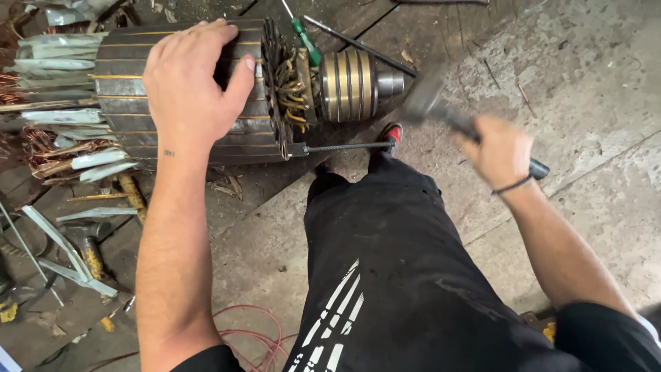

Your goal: Dismantling a large electric motor rotor using a hammer and a metal rod to remove components

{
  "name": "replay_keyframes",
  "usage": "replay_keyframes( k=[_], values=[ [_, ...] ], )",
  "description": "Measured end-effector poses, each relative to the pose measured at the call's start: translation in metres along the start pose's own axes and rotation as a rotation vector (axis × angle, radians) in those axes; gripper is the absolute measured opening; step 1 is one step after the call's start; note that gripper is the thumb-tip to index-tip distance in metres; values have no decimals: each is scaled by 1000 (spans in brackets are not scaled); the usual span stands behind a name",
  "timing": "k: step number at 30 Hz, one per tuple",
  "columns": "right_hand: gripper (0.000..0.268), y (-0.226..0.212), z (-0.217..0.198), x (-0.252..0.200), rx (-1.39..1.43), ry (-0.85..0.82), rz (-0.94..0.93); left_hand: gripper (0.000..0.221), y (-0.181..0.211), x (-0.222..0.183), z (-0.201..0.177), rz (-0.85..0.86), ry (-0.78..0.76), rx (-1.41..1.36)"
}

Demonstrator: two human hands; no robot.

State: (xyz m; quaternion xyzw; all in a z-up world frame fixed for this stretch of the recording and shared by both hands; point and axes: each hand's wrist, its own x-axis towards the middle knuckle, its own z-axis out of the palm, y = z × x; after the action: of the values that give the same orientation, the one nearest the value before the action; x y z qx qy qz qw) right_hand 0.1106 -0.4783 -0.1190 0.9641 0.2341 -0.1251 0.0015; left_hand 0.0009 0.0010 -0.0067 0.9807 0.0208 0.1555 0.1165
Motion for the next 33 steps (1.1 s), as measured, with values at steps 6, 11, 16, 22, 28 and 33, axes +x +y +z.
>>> replay_keyframes(
  k=[6,11,16,22,28,33],
  values=[
    [52,22,16,-16,45,-98,38,34,2,1,-1,-51,3,1],
    [45,35,15,-60,50,133,-89,33,3,1,-4,-29,5,-35],
    [58,-46,-24,-67,68,189,-437,21,6,3,-9,-5,30,-51],
    [42,-141,-32,-43,153,356,-858,21,4,-1,-5,11,76,-5],
    [41,-149,-34,-32,62,183,-829,24,1,-2,-2,25,93,17],
    [53,-131,-22,-34,12,279,-681,24,-3,0,-1,45,123,13]
  ],
)
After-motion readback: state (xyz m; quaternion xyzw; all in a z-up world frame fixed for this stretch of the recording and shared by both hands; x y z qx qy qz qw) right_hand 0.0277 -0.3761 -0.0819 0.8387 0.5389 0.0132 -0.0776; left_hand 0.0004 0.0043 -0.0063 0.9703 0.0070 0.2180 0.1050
